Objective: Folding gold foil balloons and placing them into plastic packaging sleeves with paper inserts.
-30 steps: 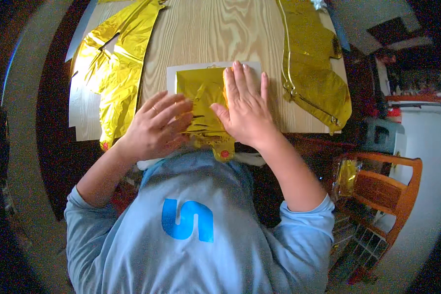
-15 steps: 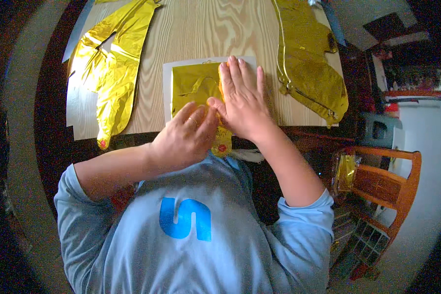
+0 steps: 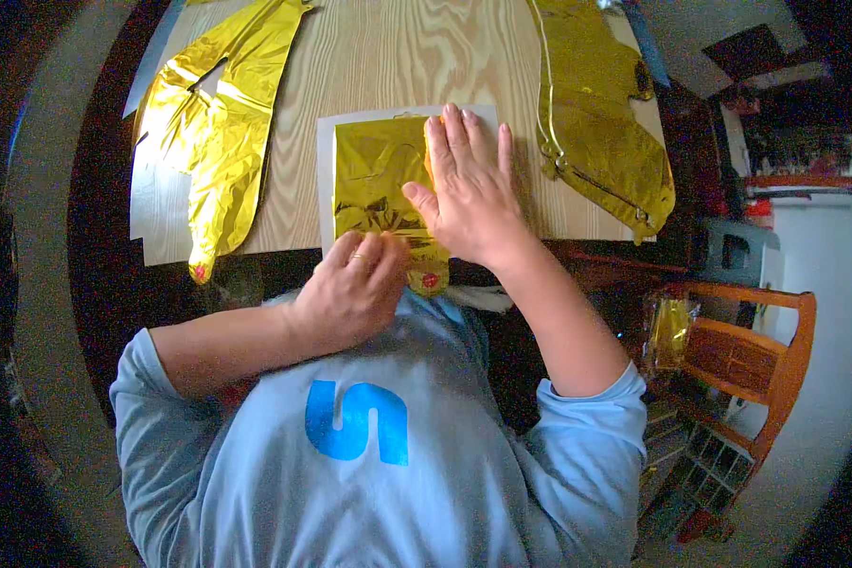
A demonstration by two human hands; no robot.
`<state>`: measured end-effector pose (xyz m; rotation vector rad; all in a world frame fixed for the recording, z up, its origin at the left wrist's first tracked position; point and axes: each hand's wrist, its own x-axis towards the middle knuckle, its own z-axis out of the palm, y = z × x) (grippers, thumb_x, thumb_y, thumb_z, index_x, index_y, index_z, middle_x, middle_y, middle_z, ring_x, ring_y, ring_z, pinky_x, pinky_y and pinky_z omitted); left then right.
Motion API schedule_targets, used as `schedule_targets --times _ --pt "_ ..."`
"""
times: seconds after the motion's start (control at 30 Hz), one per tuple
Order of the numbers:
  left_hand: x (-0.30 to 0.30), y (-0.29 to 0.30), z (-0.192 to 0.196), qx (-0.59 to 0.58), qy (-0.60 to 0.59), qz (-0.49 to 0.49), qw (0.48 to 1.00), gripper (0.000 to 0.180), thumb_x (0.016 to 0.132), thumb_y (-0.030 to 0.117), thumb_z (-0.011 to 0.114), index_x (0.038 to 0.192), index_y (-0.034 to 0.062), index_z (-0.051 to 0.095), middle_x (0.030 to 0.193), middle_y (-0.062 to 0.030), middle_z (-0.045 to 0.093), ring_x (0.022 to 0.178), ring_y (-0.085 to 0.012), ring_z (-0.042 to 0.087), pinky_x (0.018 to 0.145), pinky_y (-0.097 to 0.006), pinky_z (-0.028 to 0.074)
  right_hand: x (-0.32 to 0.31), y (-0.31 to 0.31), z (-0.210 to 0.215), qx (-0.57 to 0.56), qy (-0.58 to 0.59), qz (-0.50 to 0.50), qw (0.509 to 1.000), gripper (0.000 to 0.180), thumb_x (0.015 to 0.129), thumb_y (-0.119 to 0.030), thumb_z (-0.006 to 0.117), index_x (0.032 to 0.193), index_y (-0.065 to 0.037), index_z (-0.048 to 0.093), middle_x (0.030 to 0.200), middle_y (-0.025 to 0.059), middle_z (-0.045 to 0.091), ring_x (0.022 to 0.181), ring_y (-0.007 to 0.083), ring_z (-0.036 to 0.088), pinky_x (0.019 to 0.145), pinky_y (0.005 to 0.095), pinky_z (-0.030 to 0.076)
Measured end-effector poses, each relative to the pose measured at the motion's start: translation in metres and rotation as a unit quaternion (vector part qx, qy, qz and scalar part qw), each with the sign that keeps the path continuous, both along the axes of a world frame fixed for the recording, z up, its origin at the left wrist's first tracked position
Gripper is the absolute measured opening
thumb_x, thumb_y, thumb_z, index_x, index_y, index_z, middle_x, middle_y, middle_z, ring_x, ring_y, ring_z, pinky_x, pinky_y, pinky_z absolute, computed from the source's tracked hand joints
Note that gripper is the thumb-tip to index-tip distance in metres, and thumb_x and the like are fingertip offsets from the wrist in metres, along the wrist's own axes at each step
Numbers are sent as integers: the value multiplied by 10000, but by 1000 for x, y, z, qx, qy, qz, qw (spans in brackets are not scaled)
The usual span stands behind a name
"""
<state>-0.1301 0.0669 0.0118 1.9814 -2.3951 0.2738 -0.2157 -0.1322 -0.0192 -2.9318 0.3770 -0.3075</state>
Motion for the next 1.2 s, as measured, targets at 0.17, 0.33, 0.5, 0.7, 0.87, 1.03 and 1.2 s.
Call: schedule_targets --times 0.17,0.33,0.5,0.7,0.87,1.03,1.2 --pt "28 23 9 -39 41 0 998 408 772 228 599 1099 -5 673 1124 -137 600 1019 -278 586 851 -419 475 1 1 2 5 9 -4 1000 765 967 -446 514 1500 48 276 1576 263 239 1468 414 218 1170 636 69" --pt "58 18 -2 -123 48 -12 991 445 739 206 659 1136 6 665 1170 -118 609 964 -233 592 750 -373 473 1 0 1 2 9 -4 1000 773 962 -449 519 1503 46 273 1575 260 243 1470 403 219 1172 632 65" --pt "68 12 -4 -123 19 -54 991 416 712 189 668 1086 9 691 1171 -111 631 859 -188 592 662 -334 462 1 0 -1 2 6 -4 1000 776 958 -448 526 1502 46 276 1575 259 246 1471 400 221 1172 630 64" --pt "84 10 -5 -157 21 -108 981 388 704 168 668 1051 -1 708 1124 -113 654 747 -159 591 612 -310 457 0 -1 0 2 4 -5 1000 774 959 -459 519 1502 40 283 1573 262 249 1470 403 222 1171 632 66" --pt "99 4 -7 -154 74 -165 971 374 698 150 671 1023 -33 700 1090 -132 663 753 -182 620 605 -322 469 1 -1 0 2 4 -5 1000 776 961 -465 514 1504 38 280 1575 259 248 1470 405 222 1169 635 70" --pt "105 2 -9 -171 89 -196 961 358 686 133 681 996 -46 695 1036 -144 668 759 -203 631 603 -333 474 1 -2 1 4 16 -5 1000 777 967 -470 504 1511 30 266 1582 250 236 1474 400 212 1170 634 71" --pt "103 -5 -2 -232 81 -218 945 343 682 142 676 981 -26 695 1032 -129 662 781 -213 628 609 -346 475 -1 -4 0 5 18 -4 1000 779 974 -479 487 1519 26 251 1587 245 225 1477 395 203 1173 630 67"
